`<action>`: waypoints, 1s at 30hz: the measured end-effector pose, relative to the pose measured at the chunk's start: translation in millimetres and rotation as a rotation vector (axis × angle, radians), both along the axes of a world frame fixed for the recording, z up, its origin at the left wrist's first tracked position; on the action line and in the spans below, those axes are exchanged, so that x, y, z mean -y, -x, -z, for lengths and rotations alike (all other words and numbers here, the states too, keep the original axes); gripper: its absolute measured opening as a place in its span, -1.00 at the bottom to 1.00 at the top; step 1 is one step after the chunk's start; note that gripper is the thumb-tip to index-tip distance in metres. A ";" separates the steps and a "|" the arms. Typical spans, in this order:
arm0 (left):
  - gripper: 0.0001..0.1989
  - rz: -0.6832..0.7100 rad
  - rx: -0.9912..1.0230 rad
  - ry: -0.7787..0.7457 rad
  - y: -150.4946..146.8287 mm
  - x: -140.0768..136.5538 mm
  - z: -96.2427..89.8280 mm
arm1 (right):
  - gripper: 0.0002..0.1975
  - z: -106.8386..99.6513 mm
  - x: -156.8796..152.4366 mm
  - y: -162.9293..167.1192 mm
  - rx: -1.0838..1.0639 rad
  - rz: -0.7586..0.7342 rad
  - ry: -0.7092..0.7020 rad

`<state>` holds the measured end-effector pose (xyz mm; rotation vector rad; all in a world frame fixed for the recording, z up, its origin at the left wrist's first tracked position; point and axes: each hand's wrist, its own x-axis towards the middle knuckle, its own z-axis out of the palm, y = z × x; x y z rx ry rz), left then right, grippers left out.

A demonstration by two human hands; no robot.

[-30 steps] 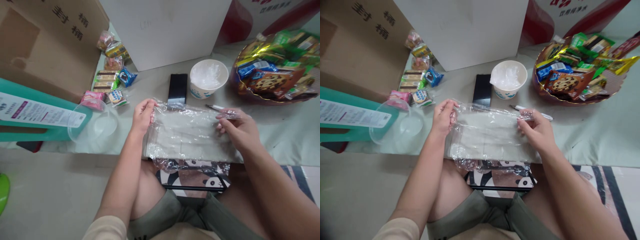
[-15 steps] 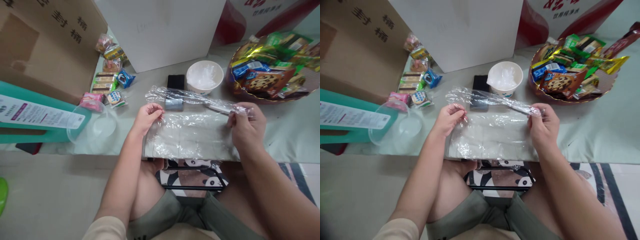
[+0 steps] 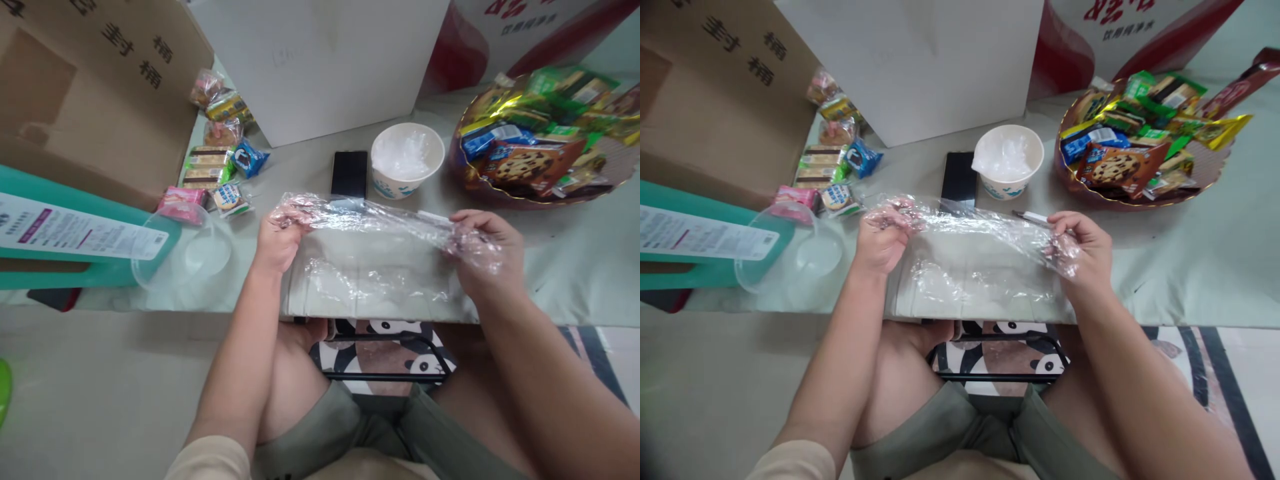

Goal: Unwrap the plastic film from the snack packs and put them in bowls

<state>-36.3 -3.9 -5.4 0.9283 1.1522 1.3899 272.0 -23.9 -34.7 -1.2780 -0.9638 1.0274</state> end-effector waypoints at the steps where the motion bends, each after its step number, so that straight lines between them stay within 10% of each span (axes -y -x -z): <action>1: -0.73 0.057 -0.002 0.020 0.6 1.5 0.0 | -0.80 -0.5 -0.6 -1.2 -0.039 0.027 -0.035; 8: -0.65 0.406 -0.174 0.223 -0.4 6.5 4.1 | -0.68 -11.9 -7.1 0.2 -0.248 0.112 0.063; 15: -0.68 0.157 -0.062 0.097 -1.5 1.5 -3.7 | -0.62 -16.7 -13.6 -3.5 -0.292 0.189 0.089; 30: -0.77 0.109 -0.089 -0.004 6.0 1.1 0.0 | -0.66 -7.8 -17.8 -2.5 -0.142 0.117 0.118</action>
